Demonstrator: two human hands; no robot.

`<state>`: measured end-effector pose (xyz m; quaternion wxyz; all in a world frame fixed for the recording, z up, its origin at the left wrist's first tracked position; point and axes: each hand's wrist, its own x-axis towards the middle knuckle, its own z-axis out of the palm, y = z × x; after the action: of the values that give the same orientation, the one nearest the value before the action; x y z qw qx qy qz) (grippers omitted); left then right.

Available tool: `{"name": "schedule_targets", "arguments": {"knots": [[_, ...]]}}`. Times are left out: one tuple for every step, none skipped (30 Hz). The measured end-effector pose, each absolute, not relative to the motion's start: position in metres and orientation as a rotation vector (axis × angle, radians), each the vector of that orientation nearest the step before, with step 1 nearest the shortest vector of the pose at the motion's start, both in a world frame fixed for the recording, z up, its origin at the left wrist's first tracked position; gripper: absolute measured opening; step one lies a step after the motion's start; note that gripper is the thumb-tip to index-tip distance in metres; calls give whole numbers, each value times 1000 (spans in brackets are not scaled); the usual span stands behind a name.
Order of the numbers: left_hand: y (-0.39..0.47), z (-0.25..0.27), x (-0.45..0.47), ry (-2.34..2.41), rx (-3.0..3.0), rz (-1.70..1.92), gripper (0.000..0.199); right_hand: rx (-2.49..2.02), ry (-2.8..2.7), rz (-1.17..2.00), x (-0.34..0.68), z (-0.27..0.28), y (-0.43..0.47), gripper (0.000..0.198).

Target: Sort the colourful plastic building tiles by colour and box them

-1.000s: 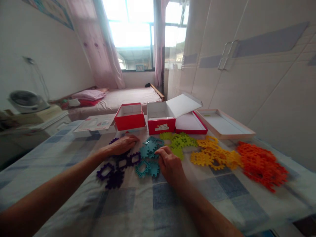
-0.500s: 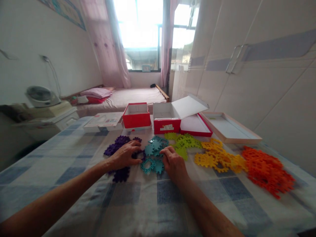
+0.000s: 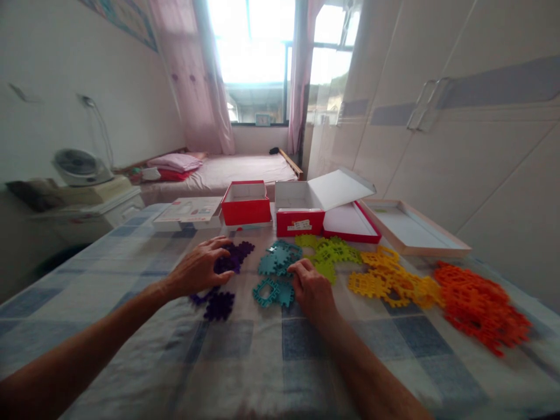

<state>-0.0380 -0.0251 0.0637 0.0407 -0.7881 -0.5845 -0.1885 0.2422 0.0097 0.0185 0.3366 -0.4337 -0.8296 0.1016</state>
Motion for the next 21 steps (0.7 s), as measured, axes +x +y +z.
{"name": "schedule_targets", "arguments": {"knots": [[-27,61,-40,-1800,-2414,-546,34,-1133,-2163,266,242,19,9,24],[-27,58,-41,-1809,-2414,-521,33,-1138,-2165,268,241,20,9,23],[-28,55,-41,-1823,-2409,-506,34,-1145,-2166,270,241,20,9,23],[-28,52,-41,-1845,-2400,-500,35,-1153,-2169,273,241,21,9,23],[-28,51,-40,-1871,-2394,-499,38,-1160,-2173,274,241,21,8,23],[-28,50,-39,-1896,-2391,-502,42,-1165,-2178,275,242,21,8,23],[-28,49,-39,-1917,-2388,-510,47,-1170,-2182,274,242,21,8,23],[-29,50,-40,-1934,-2380,-526,52,-1175,-2184,272,243,21,9,23],[-31,50,-42,-1939,-2376,-541,57,-1179,-2184,269,243,21,9,23],[-34,49,-45,-1932,-2376,-555,63,-1180,-2183,266,244,20,9,23],[-38,48,-49,-1916,-2384,-562,69,-1180,-2181,262,244,20,10,23],[-42,46,-53,-1897,-2406,-556,77,-1179,-2181,256,244,20,10,23],[-47,43,-58,-1883,-2438,-541,86,-1180,-2181,252,244,20,10,23],[-52,39,-62,-1876,-2474,-525,95,-1184,-2182,249,244,20,10,23],[-55,34,-66,-1883,-2500,-515,103,-1187,-2186,249,243,21,10,23],[-58,30,-68,-1899,-2508,-515,108,-1189,-2190,253,242,21,9,23],[-60,26,-68,-1914,-2504,-521,110,-1188,-2193,261,242,21,9,22],[-60,22,-67,-1922,-2489,-533,111,-1183,-2196,272,241,21,9,22],[-59,19,-64,-1926,-2467,-544,110,-1176,-2197,280,241,21,9,22],[-57,18,-59,-1929,-2440,-552,108,-1171,-2196,285,241,21,9,23],[-55,17,-54,-1939,-2409,-559,106,-1168,-2194,288,241,21,9,23]]}}
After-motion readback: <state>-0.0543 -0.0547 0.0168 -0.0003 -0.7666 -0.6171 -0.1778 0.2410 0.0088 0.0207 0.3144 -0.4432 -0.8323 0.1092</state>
